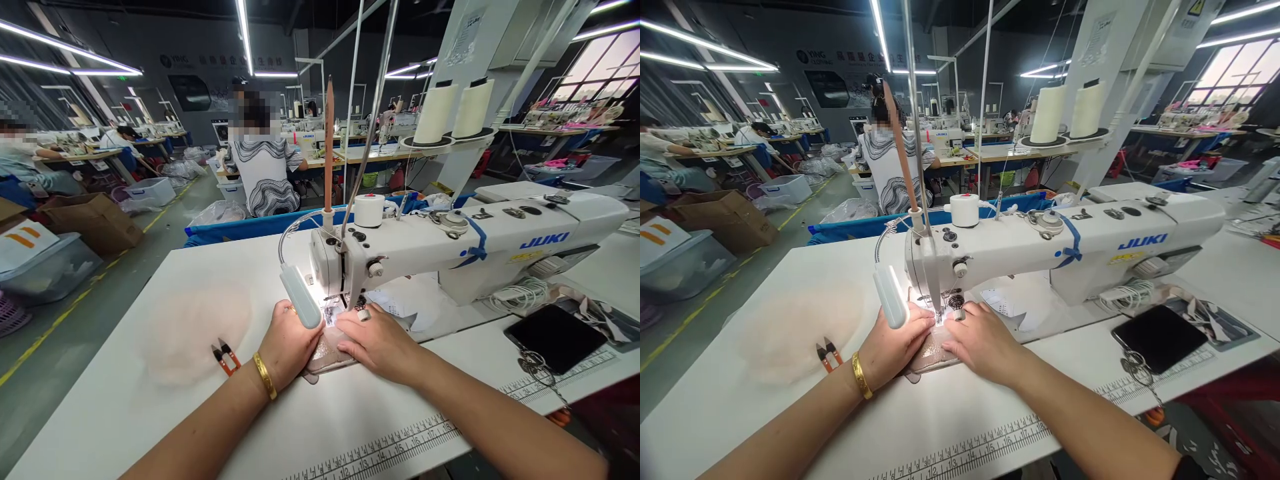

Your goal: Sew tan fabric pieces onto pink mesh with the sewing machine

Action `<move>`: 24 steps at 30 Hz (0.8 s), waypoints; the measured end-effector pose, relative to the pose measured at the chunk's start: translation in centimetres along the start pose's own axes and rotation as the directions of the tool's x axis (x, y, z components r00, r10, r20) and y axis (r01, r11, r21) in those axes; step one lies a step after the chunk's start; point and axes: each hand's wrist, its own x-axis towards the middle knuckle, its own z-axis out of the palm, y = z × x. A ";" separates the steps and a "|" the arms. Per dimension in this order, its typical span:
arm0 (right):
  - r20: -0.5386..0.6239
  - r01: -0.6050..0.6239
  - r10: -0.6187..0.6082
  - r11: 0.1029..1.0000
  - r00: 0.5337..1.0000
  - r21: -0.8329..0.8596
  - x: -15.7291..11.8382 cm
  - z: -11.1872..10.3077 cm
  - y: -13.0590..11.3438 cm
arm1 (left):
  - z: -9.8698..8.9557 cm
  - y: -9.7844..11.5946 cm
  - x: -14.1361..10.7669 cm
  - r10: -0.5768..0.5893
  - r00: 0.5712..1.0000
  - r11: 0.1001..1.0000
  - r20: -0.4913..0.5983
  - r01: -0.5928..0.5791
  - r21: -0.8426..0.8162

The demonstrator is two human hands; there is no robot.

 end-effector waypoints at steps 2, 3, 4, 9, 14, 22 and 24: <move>0.004 -0.002 0.002 1.000 1.000 0.007 0.0 0.0 0.0 | 0.0 -0.1 0.0 -0.034 0.999 0.999 0.023 0.034 -0.011; 0.003 0.000 0.000 1.000 1.000 0.013 0.0 0.0 0.0 | 0.0 -0.1 0.1 -0.056 0.997 0.998 0.044 0.057 -0.013; -0.001 0.004 -0.004 1.000 1.000 0.019 0.0 0.0 0.0 | -0.1 -0.1 0.1 -0.081 0.994 0.997 0.069 0.082 -0.010; -0.042 0.034 -0.032 0.998 0.999 0.046 -0.4 0.4 0.4 | -0.8 0.7 0.4 -0.181 0.976 0.980 0.120 0.168 0.108; -0.170 0.154 -0.134 0.981 0.976 0.116 -0.9 0.1 0.2 | -2.4 2.5 -0.5 -0.057 0.995 0.996 0.081 0.050 0.080; -0.152 0.209 -0.193 0.973 0.969 0.100 -0.7 0.1 -0.3 | -2.5 3.1 -1.3 0.034 0.982 0.988 0.186 -0.006 -0.152; -0.144 0.197 -0.187 0.979 0.972 0.058 -0.8 0.2 -0.2 | -2.1 2.9 -1.2 0.040 0.987 0.993 0.157 -0.021 -0.118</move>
